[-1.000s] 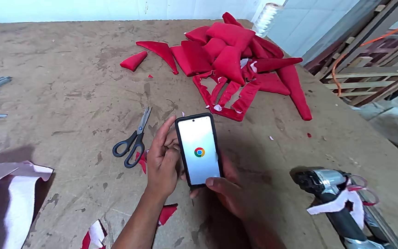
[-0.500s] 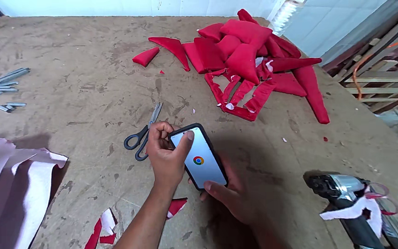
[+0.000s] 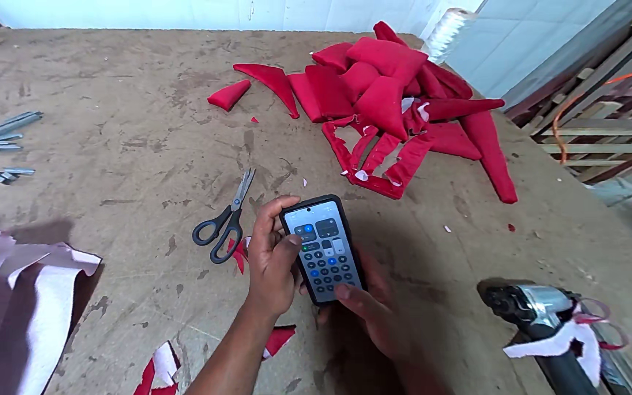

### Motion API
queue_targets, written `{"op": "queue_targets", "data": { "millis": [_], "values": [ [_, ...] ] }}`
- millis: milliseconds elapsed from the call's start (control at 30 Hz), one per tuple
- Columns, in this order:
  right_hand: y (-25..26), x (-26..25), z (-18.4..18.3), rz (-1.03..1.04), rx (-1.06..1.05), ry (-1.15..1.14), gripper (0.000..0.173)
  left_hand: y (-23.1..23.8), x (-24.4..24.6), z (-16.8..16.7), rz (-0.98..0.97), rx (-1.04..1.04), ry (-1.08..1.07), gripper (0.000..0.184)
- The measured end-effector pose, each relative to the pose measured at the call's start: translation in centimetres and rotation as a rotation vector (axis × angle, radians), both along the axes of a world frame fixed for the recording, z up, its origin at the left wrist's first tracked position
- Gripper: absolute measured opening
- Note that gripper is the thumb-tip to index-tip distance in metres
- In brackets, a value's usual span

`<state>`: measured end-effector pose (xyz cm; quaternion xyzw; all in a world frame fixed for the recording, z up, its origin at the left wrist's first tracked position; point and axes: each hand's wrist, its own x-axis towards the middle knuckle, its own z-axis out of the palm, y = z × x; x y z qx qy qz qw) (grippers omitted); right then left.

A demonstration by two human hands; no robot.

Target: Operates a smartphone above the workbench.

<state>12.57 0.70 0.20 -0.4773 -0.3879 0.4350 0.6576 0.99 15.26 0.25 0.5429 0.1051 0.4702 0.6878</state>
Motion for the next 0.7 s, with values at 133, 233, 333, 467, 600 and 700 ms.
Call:
{"op": "queue_targets", "data": {
  "millis": [133, 233, 333, 467, 600, 700],
  "values": [
    [0.0, 0.1, -0.1, 0.005, 0.013, 0.012, 0.06, -0.1, 0.0, 0.0, -0.009, -0.007, 0.013, 0.049],
    [-0.1, 0.1, -0.1, -0.002, 0.003, 0.018, 0.059, -0.3, 0.1, 0.1, 0.028, 0.018, 0.054, 0.055],
    [-0.2, 0.1, 0.1, -0.011, -0.018, -0.007, 0.058, -0.3, 0.0, 0.2, 0.016, 0.009, 0.052, 0.054],
    [-0.2, 0.0, 0.6, -0.024, -0.043, -0.027, 0.06, -0.2, 0.0, -0.1, -0.119, -0.016, -0.016, 0.06],
    [-0.1, 0.0, 0.8, -0.062, -0.037, 0.004, 0.057, -0.3, 0.1, 0.0, -0.195, -0.007, -0.002, 0.069],
    [0.1, 0.0, 0.8, -0.148, -0.043, 0.051, 0.05, -0.3, 0.3, 0.0, -0.235, 0.032, 0.034, 0.073]
  ]
}}
